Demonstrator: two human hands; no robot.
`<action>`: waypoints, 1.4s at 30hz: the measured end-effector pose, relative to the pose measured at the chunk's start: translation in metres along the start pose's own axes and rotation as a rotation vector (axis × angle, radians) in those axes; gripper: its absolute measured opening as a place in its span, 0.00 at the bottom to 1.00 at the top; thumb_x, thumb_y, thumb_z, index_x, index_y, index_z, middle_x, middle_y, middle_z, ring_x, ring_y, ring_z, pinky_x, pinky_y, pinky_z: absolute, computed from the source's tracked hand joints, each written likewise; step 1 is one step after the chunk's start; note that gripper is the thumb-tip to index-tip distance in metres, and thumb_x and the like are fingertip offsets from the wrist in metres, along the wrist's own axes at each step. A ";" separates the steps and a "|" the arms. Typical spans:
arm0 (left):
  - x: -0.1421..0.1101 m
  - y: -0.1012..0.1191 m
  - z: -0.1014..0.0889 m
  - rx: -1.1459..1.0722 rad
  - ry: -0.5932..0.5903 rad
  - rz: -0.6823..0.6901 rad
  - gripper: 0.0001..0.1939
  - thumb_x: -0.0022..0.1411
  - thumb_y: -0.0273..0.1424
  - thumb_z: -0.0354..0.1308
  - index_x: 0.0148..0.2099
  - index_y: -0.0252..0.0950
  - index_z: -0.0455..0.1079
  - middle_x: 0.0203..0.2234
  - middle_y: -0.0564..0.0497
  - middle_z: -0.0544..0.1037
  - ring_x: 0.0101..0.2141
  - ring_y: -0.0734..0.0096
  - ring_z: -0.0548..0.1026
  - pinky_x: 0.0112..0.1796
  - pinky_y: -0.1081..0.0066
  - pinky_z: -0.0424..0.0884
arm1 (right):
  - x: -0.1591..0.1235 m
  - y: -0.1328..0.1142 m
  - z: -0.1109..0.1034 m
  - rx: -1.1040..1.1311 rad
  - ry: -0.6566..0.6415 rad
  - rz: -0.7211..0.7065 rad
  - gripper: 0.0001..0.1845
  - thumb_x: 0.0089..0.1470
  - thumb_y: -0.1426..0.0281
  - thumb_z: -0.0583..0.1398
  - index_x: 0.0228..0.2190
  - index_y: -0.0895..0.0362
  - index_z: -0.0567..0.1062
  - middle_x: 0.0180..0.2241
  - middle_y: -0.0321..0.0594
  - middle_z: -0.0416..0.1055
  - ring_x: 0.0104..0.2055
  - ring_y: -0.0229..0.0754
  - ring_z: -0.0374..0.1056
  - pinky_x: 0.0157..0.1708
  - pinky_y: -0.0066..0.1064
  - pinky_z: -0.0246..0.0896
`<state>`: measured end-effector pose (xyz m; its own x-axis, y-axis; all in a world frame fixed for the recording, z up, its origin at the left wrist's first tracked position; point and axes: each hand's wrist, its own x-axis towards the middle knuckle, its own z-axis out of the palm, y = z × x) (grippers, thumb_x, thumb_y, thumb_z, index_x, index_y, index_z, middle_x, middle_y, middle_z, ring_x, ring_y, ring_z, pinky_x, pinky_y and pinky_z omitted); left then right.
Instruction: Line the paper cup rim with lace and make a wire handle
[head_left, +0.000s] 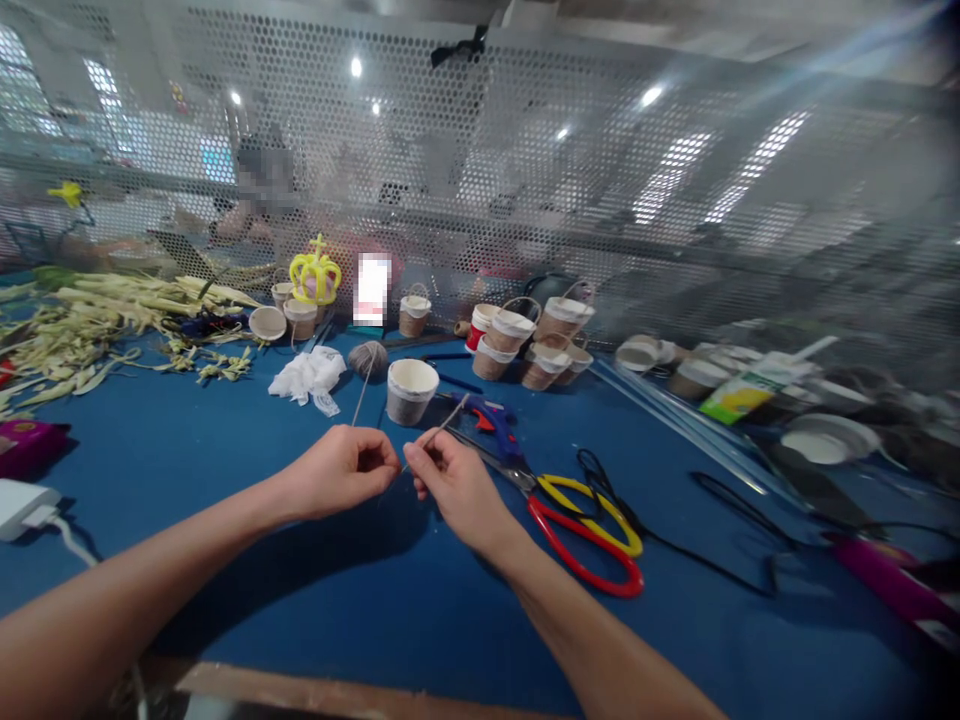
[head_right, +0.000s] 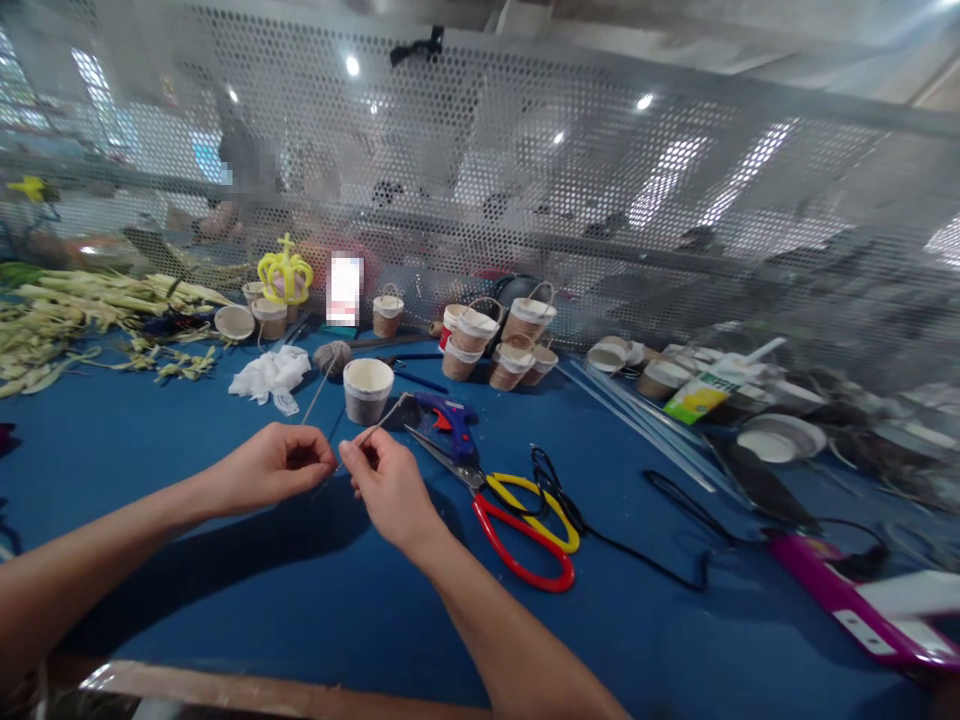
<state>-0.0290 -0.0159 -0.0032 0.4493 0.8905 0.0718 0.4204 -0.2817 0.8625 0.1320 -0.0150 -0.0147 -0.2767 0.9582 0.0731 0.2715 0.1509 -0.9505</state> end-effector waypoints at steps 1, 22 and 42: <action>0.000 0.000 0.000 0.015 0.007 -0.002 0.05 0.50 0.28 0.50 0.25 0.32 0.63 0.16 0.58 0.64 0.18 0.81 0.58 0.19 0.80 0.55 | 0.000 0.000 0.000 -0.015 0.008 -0.008 0.12 0.50 0.60 0.54 0.25 0.57 0.63 0.16 0.29 0.59 0.18 0.32 0.57 0.21 0.27 0.57; -0.001 0.000 0.005 0.121 0.065 0.015 0.07 0.50 0.28 0.51 0.22 0.33 0.62 0.13 0.59 0.60 0.17 0.81 0.55 0.19 0.79 0.51 | -0.003 0.000 0.005 -0.114 0.050 -0.110 0.14 0.51 0.61 0.54 0.21 0.57 0.62 0.17 0.31 0.60 0.19 0.33 0.56 0.20 0.26 0.54; 0.002 -0.004 0.006 -0.075 0.008 -0.007 0.08 0.50 0.30 0.51 0.22 0.33 0.60 0.15 0.58 0.62 0.18 0.81 0.57 0.21 0.78 0.54 | 0.000 0.001 0.002 0.086 -0.065 -0.091 0.11 0.49 0.62 0.55 0.27 0.57 0.63 0.20 0.31 0.61 0.21 0.33 0.59 0.21 0.26 0.59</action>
<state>-0.0254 -0.0151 -0.0092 0.4405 0.8951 0.0696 0.3627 -0.2483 0.8982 0.1305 -0.0156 -0.0158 -0.3567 0.9233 0.1426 0.1636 0.2121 -0.9635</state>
